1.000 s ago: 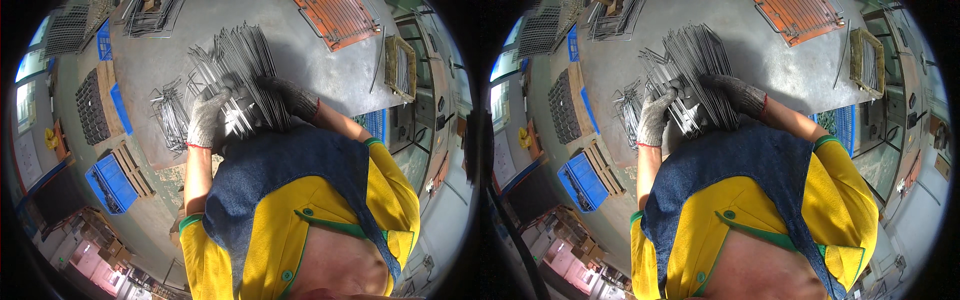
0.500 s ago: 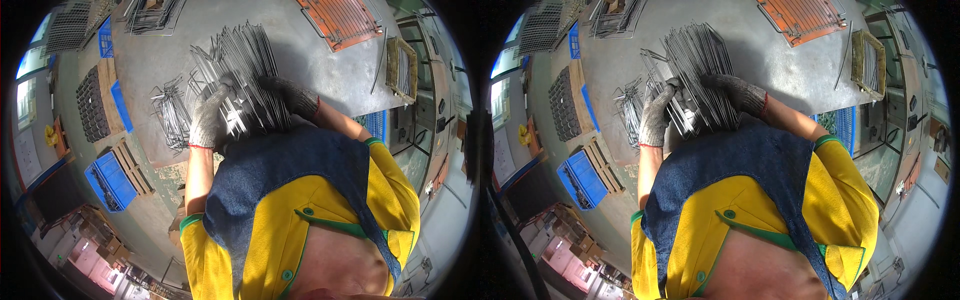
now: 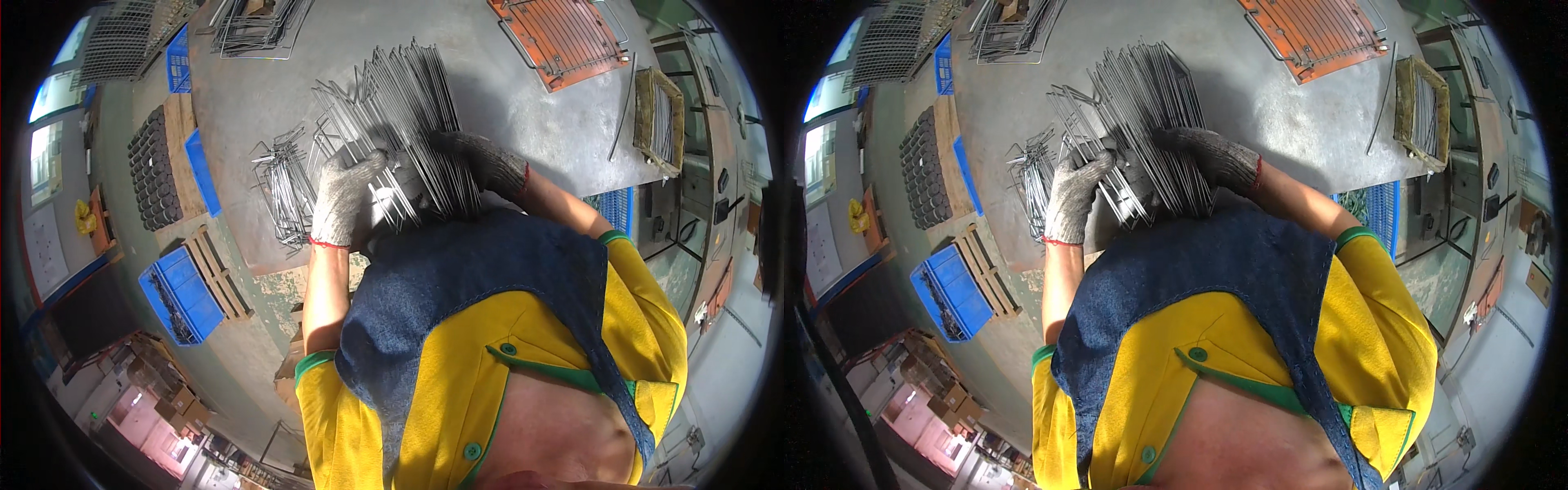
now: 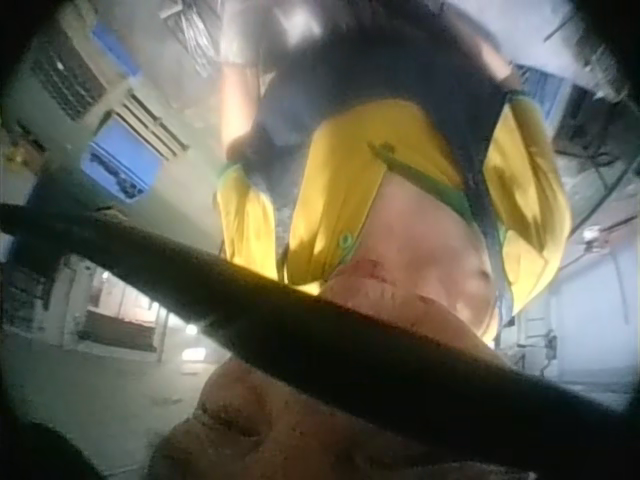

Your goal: The person repeatedly picks up stacks of rectangular metal wire frames from a cardboard box and places them onto a metal workbench. They handle the frames by hand, organizing them into piles on the table surface.

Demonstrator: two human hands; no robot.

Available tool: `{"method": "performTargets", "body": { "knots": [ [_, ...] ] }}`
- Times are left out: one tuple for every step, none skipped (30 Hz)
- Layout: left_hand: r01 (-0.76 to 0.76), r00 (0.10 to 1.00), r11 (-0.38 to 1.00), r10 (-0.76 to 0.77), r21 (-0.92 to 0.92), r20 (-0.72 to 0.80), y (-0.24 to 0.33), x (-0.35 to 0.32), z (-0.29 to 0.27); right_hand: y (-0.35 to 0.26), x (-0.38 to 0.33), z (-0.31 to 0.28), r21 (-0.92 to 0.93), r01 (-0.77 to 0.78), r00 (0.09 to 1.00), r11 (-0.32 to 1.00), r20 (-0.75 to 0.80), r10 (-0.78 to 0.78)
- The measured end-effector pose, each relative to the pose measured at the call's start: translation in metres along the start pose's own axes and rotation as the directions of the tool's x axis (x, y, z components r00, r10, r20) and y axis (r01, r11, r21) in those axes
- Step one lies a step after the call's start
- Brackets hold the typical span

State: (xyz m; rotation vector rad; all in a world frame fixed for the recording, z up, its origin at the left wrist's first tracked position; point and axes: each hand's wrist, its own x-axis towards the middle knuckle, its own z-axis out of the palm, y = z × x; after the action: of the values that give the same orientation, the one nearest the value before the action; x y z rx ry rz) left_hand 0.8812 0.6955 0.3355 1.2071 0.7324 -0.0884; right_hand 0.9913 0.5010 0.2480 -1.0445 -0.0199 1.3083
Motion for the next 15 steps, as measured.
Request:
{"method": "performTargets", "body": {
  "knots": [
    [-0.005,0.999,0.997,0.008,0.081,-0.035,-0.009,0.007,-0.006,-0.016,-0.010,0.015,0.010,-0.068,0.998,0.998,-0.010,0.069],
    [-0.006,0.998,0.987,0.016,0.160,-0.060,-0.010,0.011,-0.007,-0.025,-0.016,0.022,0.023,-0.133,0.991,0.991,-0.030,0.134],
    [0.024,0.998,0.998,-0.020,0.054,-0.065,-0.008,0.008,-0.003,-0.018,-0.011,0.017,0.001,-0.079,0.997,0.997,-0.013,0.079],
    [0.024,0.997,0.998,-0.019,0.059,-0.073,-0.009,0.008,-0.002,-0.004,-0.003,0.006,-0.020,-0.026,1.000,0.999,0.007,0.026],
    [0.025,0.997,0.998,-0.020,0.063,-0.079,-0.012,0.009,-0.002,0.000,0.001,0.005,-0.040,0.028,0.999,0.999,0.025,-0.027],
    [0.025,0.996,0.997,-0.020,0.067,-0.085,-0.013,0.010,-0.001,0.002,0.001,0.004,-0.023,0.027,1.000,0.999,-0.005,-0.027],
    [0.023,0.999,0.997,-0.026,-0.071,-0.042,-0.014,0.007,0.002,0.000,-0.001,0.011,-0.005,0.026,0.999,1.000,-0.034,-0.027],
    [0.011,0.999,0.999,-0.014,-0.052,-0.051,-0.015,0.008,0.003,-0.001,-0.002,0.015,0.012,0.027,0.998,1.000,-0.063,-0.026],
    [0.000,0.998,0.999,-0.002,-0.033,-0.061,-0.018,0.008,0.002,0.000,0.000,0.013,0.050,0.004,1.000,0.999,-0.031,-0.003],
    [-0.011,0.998,1.000,0.010,-0.014,-0.068,-0.019,0.009,0.002,0.001,0.002,0.011,0.087,-0.019,1.000,0.996,-0.001,0.019],
    [-0.002,0.998,1.000,0.001,-0.011,-0.055,-0.018,0.008,0.003,0.001,0.003,0.011,0.122,-0.043,0.999,0.992,0.030,0.040],
    [0.008,0.999,1.000,-0.008,-0.008,-0.043,-0.014,0.006,0.004,0.001,0.002,0.012,0.221,-0.054,0.984,0.974,0.177,0.015],
    [0.016,0.999,1.000,-0.016,-0.003,-0.032,-0.009,0.004,0.005,-0.002,0.001,0.017,0.315,-0.080,0.947,0.946,0.320,-0.027],
    [0.025,0.999,1.000,-0.025,0.003,-0.021,-0.005,0.002,0.007,-0.003,0.001,0.020,0.400,-0.119,0.889,0.909,0.451,-0.082],
    [0.028,1.000,0.997,-0.028,-0.067,0.005,0.001,-0.002,0.010,0.000,0.002,0.018,0.394,-0.096,0.928,0.914,0.367,-0.060]
  ]
}}
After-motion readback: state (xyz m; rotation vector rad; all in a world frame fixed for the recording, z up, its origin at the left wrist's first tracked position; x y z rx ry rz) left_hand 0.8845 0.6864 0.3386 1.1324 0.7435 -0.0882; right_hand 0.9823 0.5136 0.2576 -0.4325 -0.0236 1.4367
